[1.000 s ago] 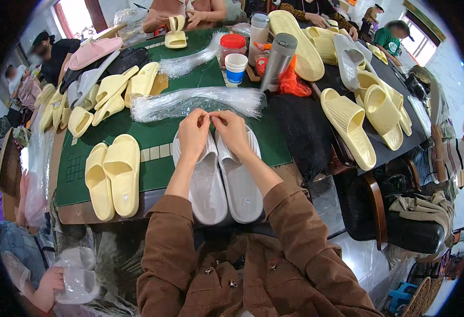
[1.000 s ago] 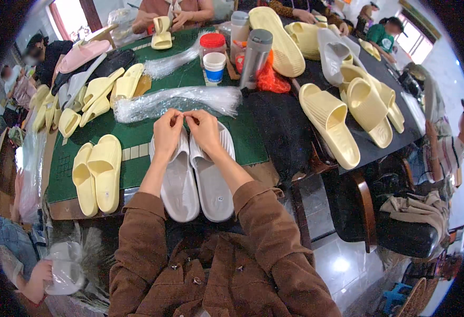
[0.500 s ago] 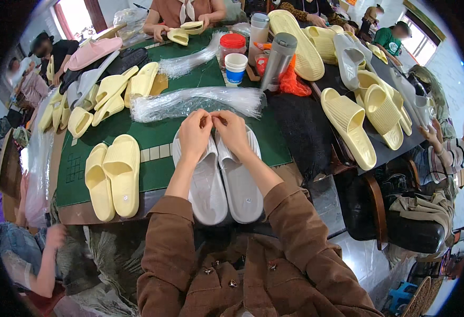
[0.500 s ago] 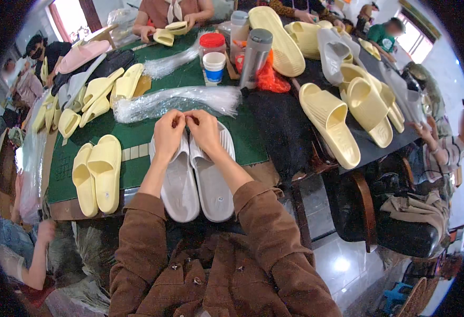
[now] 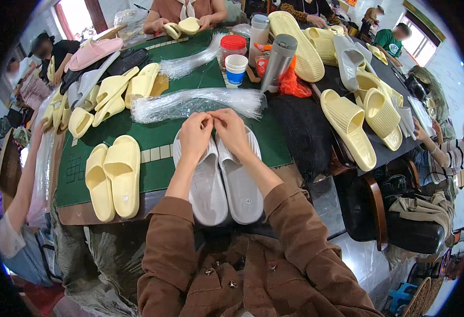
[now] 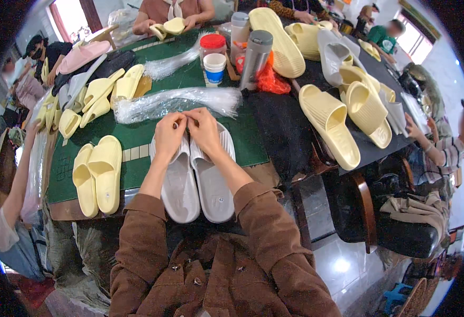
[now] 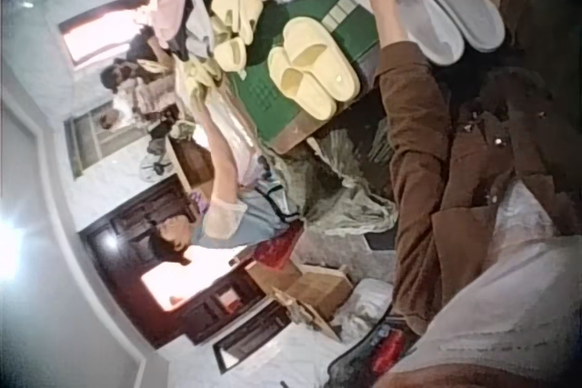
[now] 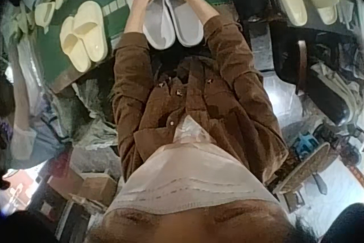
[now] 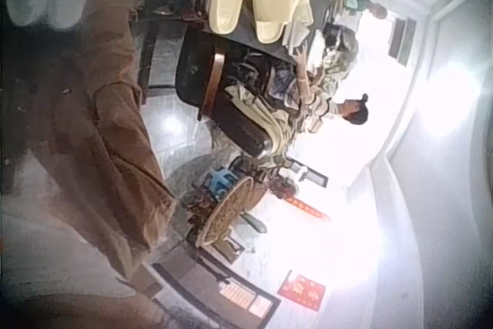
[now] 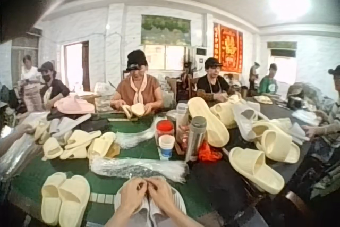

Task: The person sits at a table in a workshop and assembles yellow and white plastic slippers. They pick up pairs of slippers, insert small fasteners into the straps, and place the finished pairs on the table. Other workers are visible in the background performing similar tasks.

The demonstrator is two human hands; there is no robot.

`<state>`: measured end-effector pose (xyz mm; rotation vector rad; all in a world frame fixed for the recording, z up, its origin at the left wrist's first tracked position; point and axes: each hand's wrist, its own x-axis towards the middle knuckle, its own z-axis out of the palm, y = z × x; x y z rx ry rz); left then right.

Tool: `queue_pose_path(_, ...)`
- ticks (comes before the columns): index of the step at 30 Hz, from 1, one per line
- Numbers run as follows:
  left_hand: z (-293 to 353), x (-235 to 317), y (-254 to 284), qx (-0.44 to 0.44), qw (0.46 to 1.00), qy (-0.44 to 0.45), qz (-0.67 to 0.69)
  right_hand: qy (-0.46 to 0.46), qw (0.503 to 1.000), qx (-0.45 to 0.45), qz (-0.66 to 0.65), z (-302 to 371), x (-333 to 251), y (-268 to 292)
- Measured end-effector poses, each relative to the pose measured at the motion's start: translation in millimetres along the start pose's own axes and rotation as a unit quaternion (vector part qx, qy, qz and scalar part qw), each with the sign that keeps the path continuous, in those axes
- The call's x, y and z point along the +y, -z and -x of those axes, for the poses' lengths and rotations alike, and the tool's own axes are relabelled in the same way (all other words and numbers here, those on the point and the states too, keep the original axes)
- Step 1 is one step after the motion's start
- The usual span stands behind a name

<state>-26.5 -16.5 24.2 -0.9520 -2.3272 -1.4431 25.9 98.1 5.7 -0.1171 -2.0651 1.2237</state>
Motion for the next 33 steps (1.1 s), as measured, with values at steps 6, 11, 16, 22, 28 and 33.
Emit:
queue_pose_path(6, 0.3, -4.9, -0.1, 0.0, 1.0, 0.016, 0.009, -0.006, 1.0, -0.017, 0.001, 0.4, -2.2, 1.2)
queue_pose_path(11, -0.7, -2.8, 1.1, -0.041, 0.999, 0.018, -0.011, -0.033, 0.999, -0.03, 0.018, 0.0, -0.6, 1.0)
queue_pose_path(16, -1.4, -7.4, 2.2, -0.054, 0.998, 0.011, 0.001, -0.096, 0.993, -0.037, -0.05, 0.0, -6.3, 1.7)
queue_pose_path(22, -3.8, 1.5, -1.5, -0.061, 0.993, 0.094, 0.025, -0.186, 0.96, -0.012, -0.211, -3.4, -4.6, 8.4)
queue_pose_path(28, -1.6, -13.5, -3.1, -0.002, 0.996, 0.075, 0.049, -0.225, 0.848, -0.041, -0.478, -10.0, -14.0, 17.3)
queue_pose_path(33, -3.7, -19.2, -7.2, 0.1, 0.993, 0.052, 0.03, -0.195, 0.774, -0.136, -0.587, -15.1, 28.8, 34.0)
